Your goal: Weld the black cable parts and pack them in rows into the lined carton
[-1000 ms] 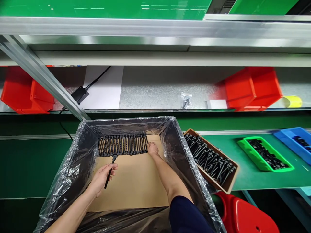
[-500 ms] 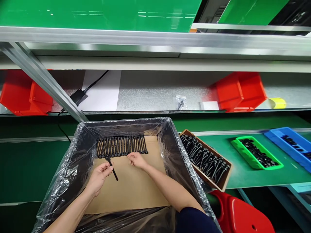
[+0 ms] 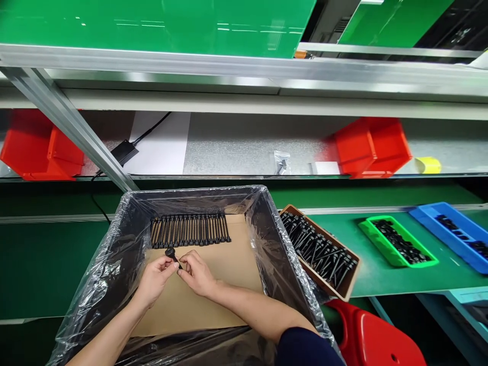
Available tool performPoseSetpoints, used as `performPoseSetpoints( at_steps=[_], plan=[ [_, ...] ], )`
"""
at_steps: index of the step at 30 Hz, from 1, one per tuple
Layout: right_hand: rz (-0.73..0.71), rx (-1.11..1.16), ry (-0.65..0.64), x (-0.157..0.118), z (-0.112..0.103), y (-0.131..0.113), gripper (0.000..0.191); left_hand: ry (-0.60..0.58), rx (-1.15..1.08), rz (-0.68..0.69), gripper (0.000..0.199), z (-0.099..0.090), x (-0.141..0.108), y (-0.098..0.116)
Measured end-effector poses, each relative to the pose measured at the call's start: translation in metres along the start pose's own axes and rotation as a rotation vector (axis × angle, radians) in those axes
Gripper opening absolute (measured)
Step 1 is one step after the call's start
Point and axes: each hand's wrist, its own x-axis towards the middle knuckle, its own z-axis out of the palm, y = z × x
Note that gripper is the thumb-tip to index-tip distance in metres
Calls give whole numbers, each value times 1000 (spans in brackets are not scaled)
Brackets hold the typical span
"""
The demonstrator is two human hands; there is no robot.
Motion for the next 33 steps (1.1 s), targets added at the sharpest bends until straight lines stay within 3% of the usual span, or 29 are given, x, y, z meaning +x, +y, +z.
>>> performPoseSetpoints(
  at_steps=[4,7,9,13,17,22,33],
  plan=[
    [95,124,-57,1,7,10,9,6,-85,-75,40,2,1,-2],
    [280,176,-3,11,-6,44,11,56,-127,-124,56,2,1,-1],
    [422,77,76,18,-31,76,11,55,-127,-154,58,1,1,0],
    [681,-341,155,22,-100,135,17,11,-118,-201,52,1,0,3],
    [839,-643,200,24,-143,169,19,2,-118,-219,48,3,-1,4],
    [918,-680,157,37,-142,187,22,-13,-99,-230,43,2,1,-2],
    [851,-703,113,46,-127,191,31,2,-101,-239,38,1,2,-2]
  ],
)
